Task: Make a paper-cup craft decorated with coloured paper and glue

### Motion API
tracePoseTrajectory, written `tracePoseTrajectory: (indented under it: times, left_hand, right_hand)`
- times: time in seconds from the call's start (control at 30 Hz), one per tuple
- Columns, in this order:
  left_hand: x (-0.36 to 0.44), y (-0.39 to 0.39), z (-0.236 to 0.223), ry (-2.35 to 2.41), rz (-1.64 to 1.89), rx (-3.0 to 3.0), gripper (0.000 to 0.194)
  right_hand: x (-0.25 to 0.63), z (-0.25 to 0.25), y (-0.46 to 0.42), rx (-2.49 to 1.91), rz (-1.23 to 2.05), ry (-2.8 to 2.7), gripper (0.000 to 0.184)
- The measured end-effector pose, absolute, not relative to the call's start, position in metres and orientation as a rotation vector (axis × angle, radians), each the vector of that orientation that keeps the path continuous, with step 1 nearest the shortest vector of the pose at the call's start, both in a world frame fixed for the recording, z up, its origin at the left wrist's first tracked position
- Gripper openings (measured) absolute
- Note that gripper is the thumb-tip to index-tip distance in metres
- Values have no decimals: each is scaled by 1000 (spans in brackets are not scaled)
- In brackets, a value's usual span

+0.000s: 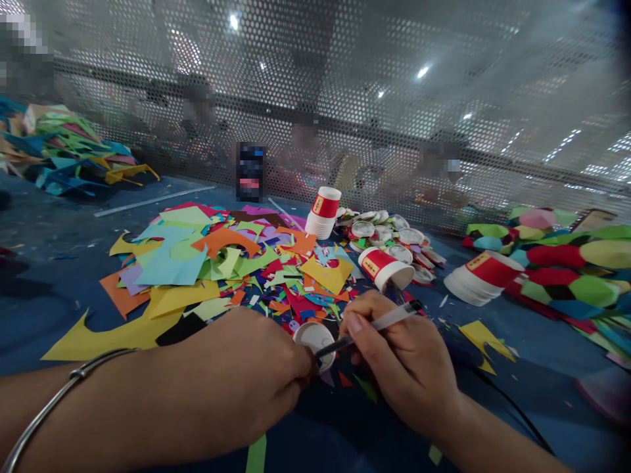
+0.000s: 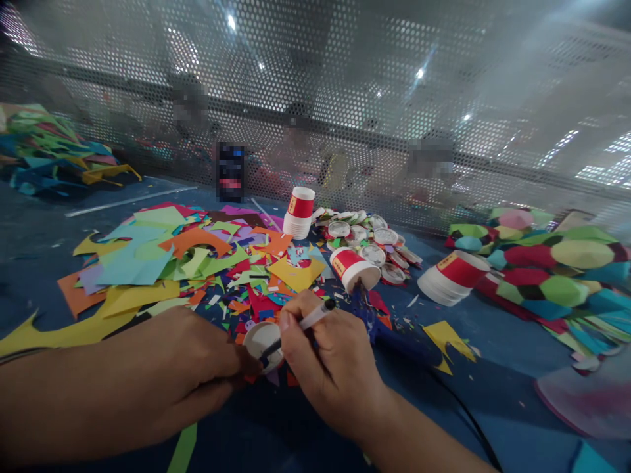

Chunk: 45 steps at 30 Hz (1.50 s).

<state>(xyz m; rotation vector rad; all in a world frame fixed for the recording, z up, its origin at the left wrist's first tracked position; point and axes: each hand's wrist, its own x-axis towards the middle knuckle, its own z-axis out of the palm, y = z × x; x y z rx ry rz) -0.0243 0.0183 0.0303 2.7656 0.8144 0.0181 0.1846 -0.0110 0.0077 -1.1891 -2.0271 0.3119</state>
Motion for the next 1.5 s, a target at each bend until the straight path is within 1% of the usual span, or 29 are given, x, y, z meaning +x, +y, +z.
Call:
tracePoseTrajectory:
  times: [0.33,0.6,0.87,1.0,1.07,1.23,1.5]
  left_hand:
    - [-25,18,33,816,-4,2755,26]
    - [-24,21,29,795,26,2691,22]
    - [-29,24,22,753,246,2717,15]
    - [-29,30,22,780,331,2653,20]
    - [-27,34,20,776,324,2651,23]
    - [-23,37,17,615,271,2677,21]
    - [-30,39,21,654,227,2700,17]
  right_hand:
    - [186,8,-13,-1192,256,-2010,27]
    - [191,9,-19,-1181,208,-1956,24]
    - [191,11,-19,-1143,138,-1931,21]
    - [190,11,-19,-1125,137,-1923,21]
    - [190,12,-20,-1119,146,-1913,20]
    - [191,12,-22,-1126,127,-1897,19]
    - [194,10,-22,-1113,123,-1892,17]
